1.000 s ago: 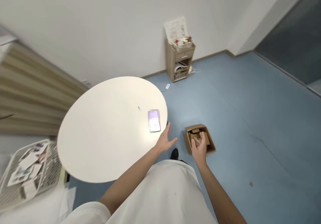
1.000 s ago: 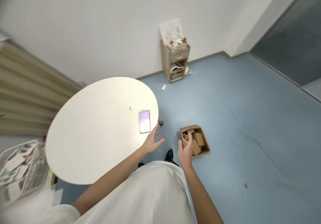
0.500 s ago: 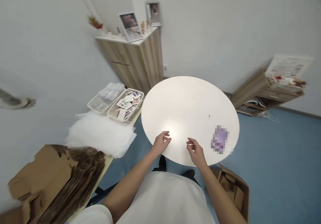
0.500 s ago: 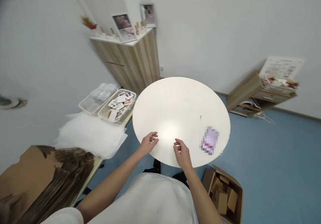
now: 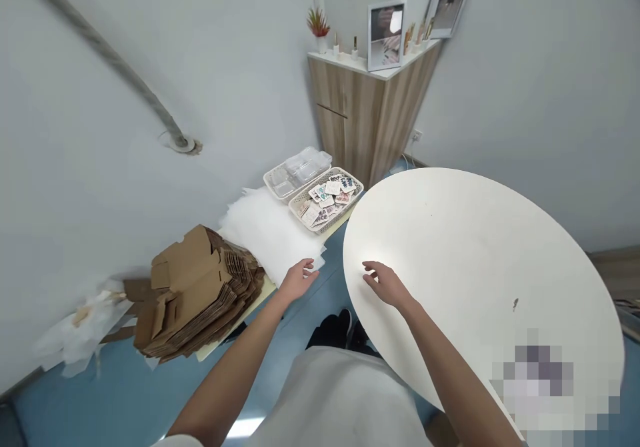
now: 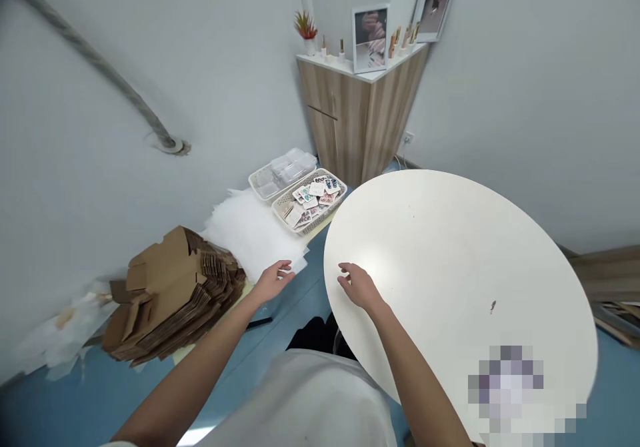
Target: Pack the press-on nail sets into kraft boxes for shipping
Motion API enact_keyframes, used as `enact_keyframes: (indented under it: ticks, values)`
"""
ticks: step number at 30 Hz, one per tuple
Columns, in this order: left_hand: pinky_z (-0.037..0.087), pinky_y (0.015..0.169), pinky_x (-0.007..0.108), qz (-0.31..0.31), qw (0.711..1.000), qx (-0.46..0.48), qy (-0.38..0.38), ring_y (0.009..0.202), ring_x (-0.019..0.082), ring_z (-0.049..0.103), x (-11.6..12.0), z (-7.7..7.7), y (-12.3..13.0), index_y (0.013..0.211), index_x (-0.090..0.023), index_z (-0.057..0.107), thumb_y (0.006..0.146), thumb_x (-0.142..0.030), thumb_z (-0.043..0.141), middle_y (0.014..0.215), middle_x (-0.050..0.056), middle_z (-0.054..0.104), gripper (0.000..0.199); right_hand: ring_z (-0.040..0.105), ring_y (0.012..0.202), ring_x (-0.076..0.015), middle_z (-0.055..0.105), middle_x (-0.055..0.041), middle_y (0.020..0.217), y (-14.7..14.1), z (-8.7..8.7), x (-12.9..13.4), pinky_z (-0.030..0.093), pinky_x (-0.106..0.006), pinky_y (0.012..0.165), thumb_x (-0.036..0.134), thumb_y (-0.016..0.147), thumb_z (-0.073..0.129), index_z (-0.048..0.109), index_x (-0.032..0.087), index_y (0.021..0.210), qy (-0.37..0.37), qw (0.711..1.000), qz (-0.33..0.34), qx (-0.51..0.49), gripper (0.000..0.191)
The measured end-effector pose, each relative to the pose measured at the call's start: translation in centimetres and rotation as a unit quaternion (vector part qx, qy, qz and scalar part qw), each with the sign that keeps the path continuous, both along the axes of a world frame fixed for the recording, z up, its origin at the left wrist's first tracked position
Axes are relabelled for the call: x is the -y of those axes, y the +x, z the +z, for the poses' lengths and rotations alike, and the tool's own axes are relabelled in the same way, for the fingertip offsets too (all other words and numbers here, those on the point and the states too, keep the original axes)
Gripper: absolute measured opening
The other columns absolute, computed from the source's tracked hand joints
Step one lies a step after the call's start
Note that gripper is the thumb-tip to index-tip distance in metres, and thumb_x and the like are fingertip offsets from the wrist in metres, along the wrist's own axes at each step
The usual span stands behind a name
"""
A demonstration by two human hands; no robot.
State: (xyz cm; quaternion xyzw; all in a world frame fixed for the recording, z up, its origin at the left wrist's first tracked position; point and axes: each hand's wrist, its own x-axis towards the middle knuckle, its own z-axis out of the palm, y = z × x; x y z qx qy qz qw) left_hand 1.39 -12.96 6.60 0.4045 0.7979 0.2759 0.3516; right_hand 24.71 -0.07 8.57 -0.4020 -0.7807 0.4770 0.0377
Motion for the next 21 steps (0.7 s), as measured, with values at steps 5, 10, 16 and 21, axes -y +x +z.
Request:
enact_keyframes:
  ticks: [5, 10, 16, 21]
  values:
    - [0.048, 0.071, 0.029, -0.009, 0.998, -0.056, -0.024, 0.087, 0.019, 0.059, -1.7, 0.1, -3.5, 0.112, -0.019, 0.049, 0.074, -0.041, 0.050, 0.111, 0.008, 0.057, 0.044, 0.059, 0.084, -0.0168, 0.059, -0.0054, 0.107, -3.0, 0.0, -2.6, 0.047, -0.033, 0.075, 0.035, 0.078, 0.047, 0.050, 0.025, 0.113, -0.022, 0.999, 0.044, 0.004, 0.036]
    - [0.044, 0.077, 0.030, 0.004, 0.996, -0.086, -0.011, 0.097, 0.019, 0.055, -6.6, -0.7, -7.4, 0.114, -0.020, 0.047, 0.077, -0.039, 0.048, 0.109, 0.007, 0.059, 0.042, 0.059, 0.085, -0.0170, 0.059, -0.0051, 0.105, -8.8, -0.7, -5.8, 0.047, -0.033, 0.074, 0.036, 0.078, 0.048, 0.052, 0.025, 0.111, -0.038, 0.999, 0.013, 0.003, 0.035]
    - [0.032, 0.086, 0.042, -0.052, 0.973, -0.211, -0.074, 0.102, 0.026, 0.049, -13.1, -2.0, -12.3, 0.110, -0.023, 0.051, 0.076, -0.034, 0.051, 0.104, 0.008, 0.061, 0.035, 0.055, 0.093, -0.0172, 0.057, -0.0057, 0.110, -19.0, -3.2, -8.3, 0.044, -0.031, 0.077, 0.030, 0.076, 0.049, 0.052, 0.020, 0.110, -0.031, 1.000, 0.000, 0.001, 0.035]
    - [0.023, 0.088, 0.046, -0.086, 0.967, -0.220, -0.094, 0.103, 0.027, 0.047, -15.6, -3.8, -14.7, 0.113, -0.023, 0.047, 0.075, -0.026, 0.052, 0.098, 0.009, 0.061, 0.038, 0.055, 0.090, -0.0158, 0.057, -0.0065, 0.108, -24.6, -4.8, -10.0, 0.042, -0.031, 0.079, 0.023, 0.074, 0.050, 0.050, 0.019, 0.113, -0.015, 0.999, 0.022, 0.027, 0.038]
